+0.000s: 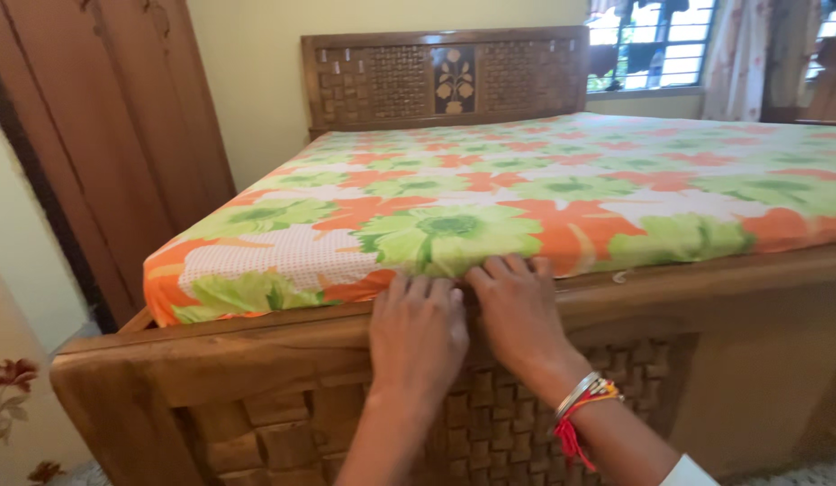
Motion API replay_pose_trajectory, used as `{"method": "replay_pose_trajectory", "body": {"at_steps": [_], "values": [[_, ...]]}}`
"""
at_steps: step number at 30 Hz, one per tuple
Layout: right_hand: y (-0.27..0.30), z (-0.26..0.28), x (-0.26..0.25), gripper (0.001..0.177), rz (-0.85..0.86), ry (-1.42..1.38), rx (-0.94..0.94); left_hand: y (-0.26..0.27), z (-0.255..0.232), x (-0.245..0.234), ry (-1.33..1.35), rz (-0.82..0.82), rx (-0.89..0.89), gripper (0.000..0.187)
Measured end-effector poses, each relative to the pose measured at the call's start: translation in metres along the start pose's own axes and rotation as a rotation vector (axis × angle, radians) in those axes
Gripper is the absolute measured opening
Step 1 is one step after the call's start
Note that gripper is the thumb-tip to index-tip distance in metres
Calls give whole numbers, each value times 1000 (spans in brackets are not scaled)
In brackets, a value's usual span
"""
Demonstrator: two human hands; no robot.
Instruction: The person tucks the edges of a floral bedsheet into a wooden bed frame, smooths the sheet by hand, and then places pillows and a bundle of clothes onto the bed.
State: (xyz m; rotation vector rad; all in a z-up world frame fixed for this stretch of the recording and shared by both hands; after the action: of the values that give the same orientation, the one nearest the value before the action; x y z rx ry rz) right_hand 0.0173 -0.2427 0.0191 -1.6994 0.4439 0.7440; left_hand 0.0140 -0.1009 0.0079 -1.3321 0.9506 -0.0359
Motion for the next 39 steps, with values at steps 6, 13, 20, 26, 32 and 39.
{"method": "replay_pose_trajectory", "body": {"at_steps": [6, 13, 20, 26, 32, 39], "values": [[6, -5, 3, 28, -46, -178, -23, -3, -5, -6, -43, 78, -154, 25], [6, -10, 18, 21, -188, -324, 28, -27, -10, 4, -335, 245, -214, 33], [4, -41, 15, 22, -209, -536, -21, -14, -9, 4, -280, 188, -161, 28], [4, -114, -19, 28, 33, -432, 0, -3, -3, 2, -203, 131, -122, 22], [4, -118, -5, 35, 223, -326, -32, -7, -7, -5, -153, 277, -120, 20], [10, -83, -3, 27, 142, -80, -18, -17, -52, 21, 55, 87, 132, 24]]}}
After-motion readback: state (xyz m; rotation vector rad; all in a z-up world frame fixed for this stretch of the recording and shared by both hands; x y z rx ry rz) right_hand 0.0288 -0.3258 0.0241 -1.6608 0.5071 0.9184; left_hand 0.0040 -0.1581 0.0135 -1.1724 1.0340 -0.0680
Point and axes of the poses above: each hand's wrist, its own y-axis away from the middle knuckle, its own x-axis out of the palm, z = x × y, the point moved 1 cm from there along -y, towards the middle knuckle, and after that the axes turned 8 degrees about z, right-handed, at the moved point
